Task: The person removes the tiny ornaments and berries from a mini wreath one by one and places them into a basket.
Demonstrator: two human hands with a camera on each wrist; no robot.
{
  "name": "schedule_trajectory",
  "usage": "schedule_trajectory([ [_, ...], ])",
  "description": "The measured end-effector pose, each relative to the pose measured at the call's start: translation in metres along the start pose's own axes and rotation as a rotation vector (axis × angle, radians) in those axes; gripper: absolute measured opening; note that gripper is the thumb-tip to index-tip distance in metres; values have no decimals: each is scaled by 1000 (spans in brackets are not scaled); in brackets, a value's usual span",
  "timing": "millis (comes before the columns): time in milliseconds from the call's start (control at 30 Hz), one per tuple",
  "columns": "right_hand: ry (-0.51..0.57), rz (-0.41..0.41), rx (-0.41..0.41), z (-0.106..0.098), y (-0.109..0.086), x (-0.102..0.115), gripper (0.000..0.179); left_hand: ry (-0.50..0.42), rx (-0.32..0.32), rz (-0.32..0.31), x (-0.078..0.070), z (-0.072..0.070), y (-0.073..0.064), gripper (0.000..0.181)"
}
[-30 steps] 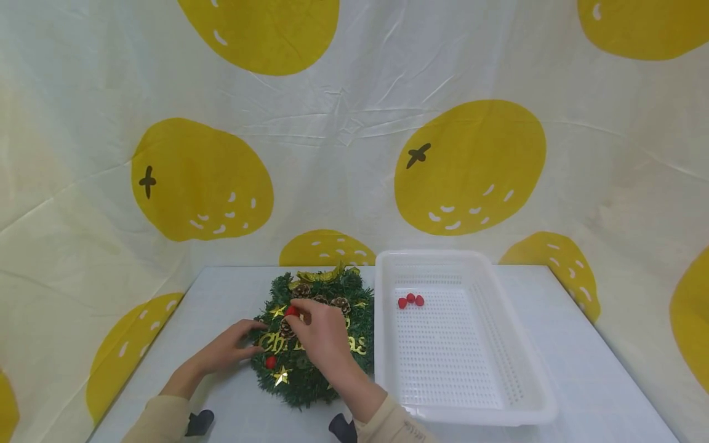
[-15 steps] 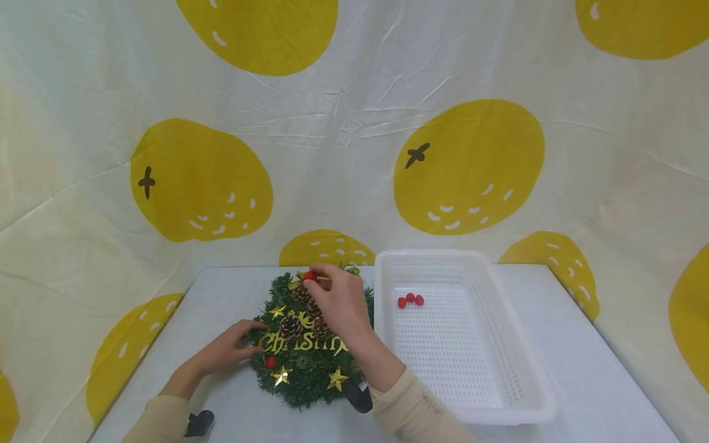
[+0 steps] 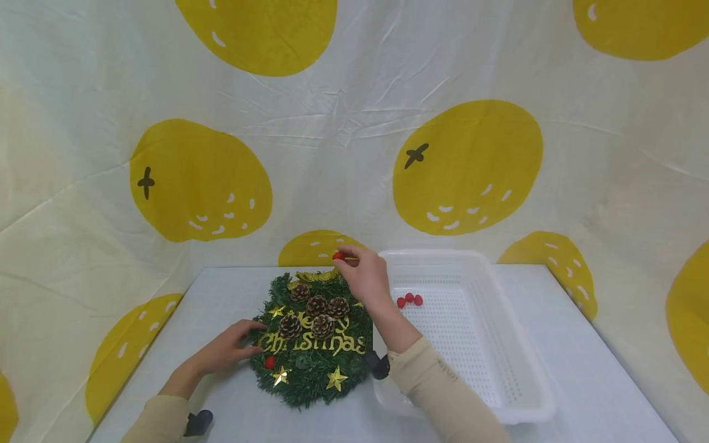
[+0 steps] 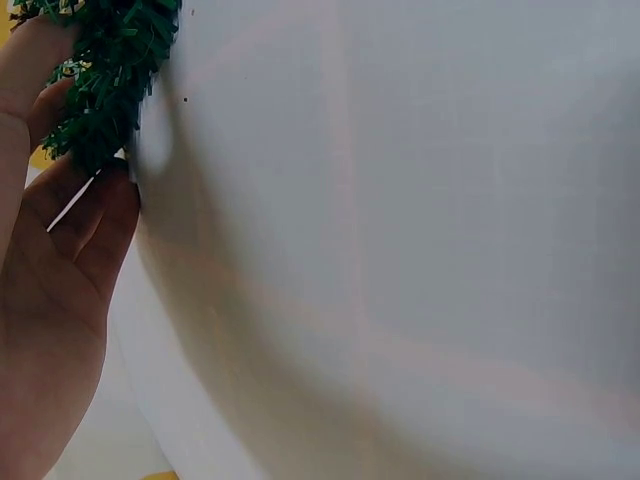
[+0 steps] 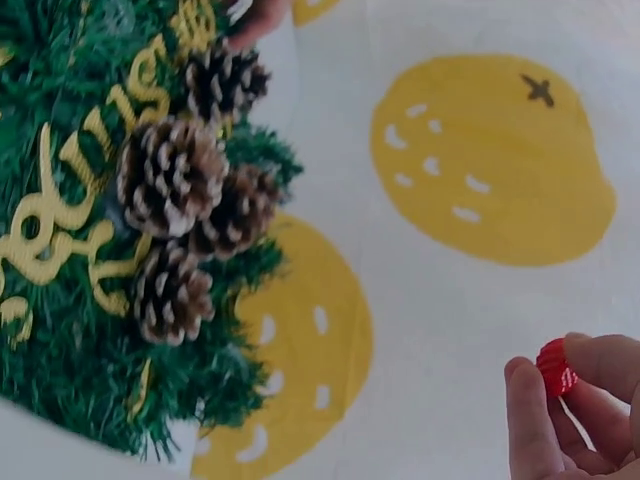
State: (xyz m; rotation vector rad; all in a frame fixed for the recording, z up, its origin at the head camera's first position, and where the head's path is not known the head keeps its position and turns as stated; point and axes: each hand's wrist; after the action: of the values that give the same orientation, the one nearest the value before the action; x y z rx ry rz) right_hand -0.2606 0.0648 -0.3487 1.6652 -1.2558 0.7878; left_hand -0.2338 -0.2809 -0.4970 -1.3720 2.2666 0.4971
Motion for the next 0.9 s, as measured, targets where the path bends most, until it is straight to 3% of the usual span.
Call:
schedule_trajectory([
  [233,-49,72,-19,-16,17,-25,36,5,-5,10,1,1,0,49],
  [533,-5,204,-11,-39,28,-61,40,2,-2,10,2,1,1,50],
  [900,-135,274,-69,-63,31,-92,42,-5,0,9,-2,0,0,49],
])
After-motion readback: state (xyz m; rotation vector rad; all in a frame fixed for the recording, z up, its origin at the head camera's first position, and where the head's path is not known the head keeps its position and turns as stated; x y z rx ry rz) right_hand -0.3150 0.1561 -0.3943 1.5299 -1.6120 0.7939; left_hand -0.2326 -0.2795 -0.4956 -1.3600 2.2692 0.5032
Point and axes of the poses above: each hand's wrist, its own y-axis towards the middle knuckle, its own z-axis out of the palm, x = y × z
